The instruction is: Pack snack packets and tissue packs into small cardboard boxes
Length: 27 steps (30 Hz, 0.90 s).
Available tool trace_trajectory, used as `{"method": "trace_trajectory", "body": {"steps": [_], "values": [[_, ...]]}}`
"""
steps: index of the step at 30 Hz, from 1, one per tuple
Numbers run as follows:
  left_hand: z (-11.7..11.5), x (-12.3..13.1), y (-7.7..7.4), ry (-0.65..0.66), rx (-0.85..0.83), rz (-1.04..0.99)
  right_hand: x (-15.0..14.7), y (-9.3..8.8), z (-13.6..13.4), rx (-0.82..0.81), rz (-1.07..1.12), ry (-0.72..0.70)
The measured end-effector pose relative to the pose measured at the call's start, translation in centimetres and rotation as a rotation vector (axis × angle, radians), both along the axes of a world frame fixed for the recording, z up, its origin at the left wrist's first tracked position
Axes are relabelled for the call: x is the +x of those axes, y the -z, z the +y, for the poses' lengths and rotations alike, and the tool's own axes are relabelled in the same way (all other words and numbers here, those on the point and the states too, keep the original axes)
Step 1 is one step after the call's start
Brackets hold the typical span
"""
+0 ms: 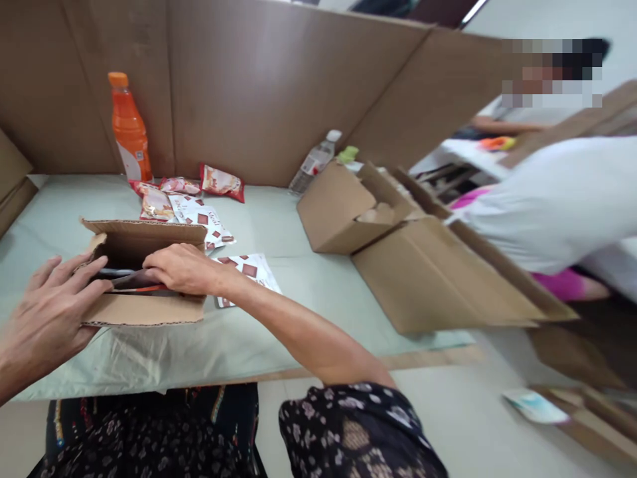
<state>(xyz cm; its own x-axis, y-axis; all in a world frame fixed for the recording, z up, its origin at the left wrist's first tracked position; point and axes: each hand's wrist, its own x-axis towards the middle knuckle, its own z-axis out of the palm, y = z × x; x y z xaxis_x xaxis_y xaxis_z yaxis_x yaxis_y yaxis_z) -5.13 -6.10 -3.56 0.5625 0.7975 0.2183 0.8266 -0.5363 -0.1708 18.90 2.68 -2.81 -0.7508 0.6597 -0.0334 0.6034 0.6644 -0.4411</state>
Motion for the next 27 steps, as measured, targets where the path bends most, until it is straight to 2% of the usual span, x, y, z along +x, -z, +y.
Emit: {"method": "trace_trajectory", "body": {"steps": [2, 4, 5, 7, 9, 12, 15, 21, 24, 27], "values": [[0.3, -0.3, 0.3, 0.008, 0.006, -0.018, 3.2, 0.1, -0.6, 0.062, 0.27, 0.032], [0.4, -0.5, 0.6, 0.014, 0.001, -0.039, 7.2, 0.6, -1.5, 0.138, 0.464, 0.185], [0.4, -0.6, 0.7, 0.012, -0.007, -0.048, 9.2, 1.1, -2.0, 0.149, 0.486, 0.273], [0.4, -0.7, 0.9, 0.007, -0.017, -0.058, 12.8, 2.8, -2.8, 0.102, 0.34, 0.378], [0.4, -0.9, 1.0, 0.007, -0.019, -0.065, 15.1, 5.4, -3.5, 0.025, 0.037, 0.373], [0.5, -1.1, 1.1, 0.002, -0.022, -0.126, 15.7, 9.4, -4.1, 0.007, -0.301, 0.314], [0.4, -1.1, 0.9, -0.012, -0.03, -0.133, 14.3, 11.7, -3.9, 0.102, -0.365, 0.268], [0.0, -1.3, 0.7, 0.013, 0.01, -0.002, 12.5, 13.3, -2.1, 0.229, -0.316, 0.314], [-0.1, -1.5, 1.1, 0.004, 0.029, -0.004, 13.0, 13.8, -1.8, 0.24, -0.234, 0.382], [-0.3, -1.5, 1.4, -0.021, 0.034, -0.032, 14.6, 13.2, -2.2, 0.251, -0.142, 0.469]]}}
